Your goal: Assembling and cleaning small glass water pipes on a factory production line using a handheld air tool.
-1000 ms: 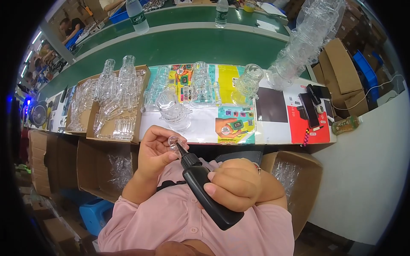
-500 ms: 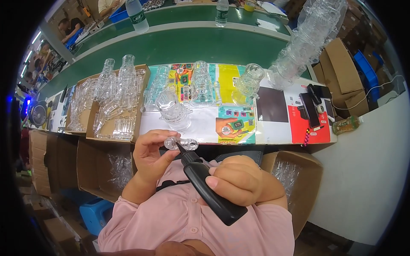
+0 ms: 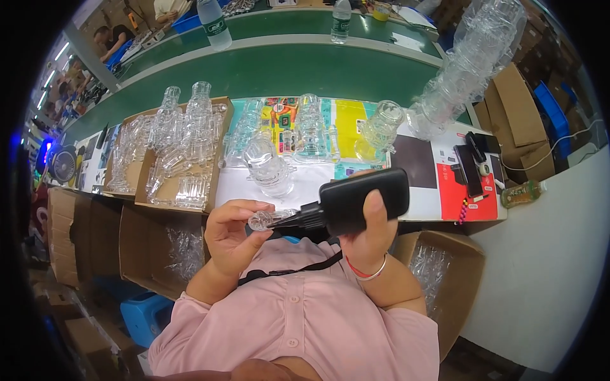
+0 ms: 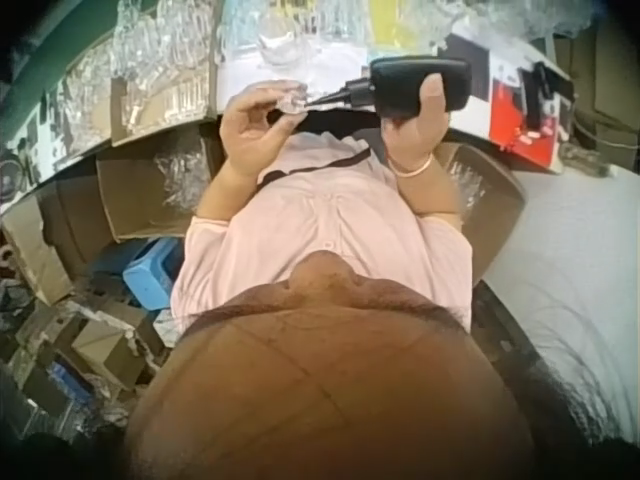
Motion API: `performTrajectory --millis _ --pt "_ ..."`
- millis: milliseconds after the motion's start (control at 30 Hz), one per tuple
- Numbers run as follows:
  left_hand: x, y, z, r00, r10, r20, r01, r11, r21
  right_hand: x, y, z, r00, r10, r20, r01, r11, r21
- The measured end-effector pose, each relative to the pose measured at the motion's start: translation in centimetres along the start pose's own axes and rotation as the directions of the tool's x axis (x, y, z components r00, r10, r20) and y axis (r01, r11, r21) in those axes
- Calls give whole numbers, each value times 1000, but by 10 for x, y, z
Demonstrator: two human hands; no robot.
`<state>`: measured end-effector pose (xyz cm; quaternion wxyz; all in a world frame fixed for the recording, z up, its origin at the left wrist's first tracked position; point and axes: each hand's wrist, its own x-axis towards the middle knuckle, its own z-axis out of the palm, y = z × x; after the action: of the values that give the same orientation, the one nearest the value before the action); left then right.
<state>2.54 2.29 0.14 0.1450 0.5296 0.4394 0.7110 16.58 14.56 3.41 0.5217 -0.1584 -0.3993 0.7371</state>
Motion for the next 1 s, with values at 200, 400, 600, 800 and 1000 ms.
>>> performTrajectory --millis 200,400,600,800,1000 --pt "-21 -7 -18 968 -250 -18 232 920 -317 19 18 -20 862 507 25 -437 715 547" --pt "-29 -42 -67 800 -420 -428 442 896 -53 26 27 -51 884 459 91 -410 665 624" --pt "-8 -92 -70 898 -323 -300 440 627 642 27 31 -63 876 465 127 -422 614 667" --pt "-13 -121 -80 913 -357 -200 364 488 793 26 28 -72 890 438 126 -408 643 648" --pt "-26 -83 -82 993 -21 -118 112 508 854 35 26 -73 868 440 231 -467 566 680"
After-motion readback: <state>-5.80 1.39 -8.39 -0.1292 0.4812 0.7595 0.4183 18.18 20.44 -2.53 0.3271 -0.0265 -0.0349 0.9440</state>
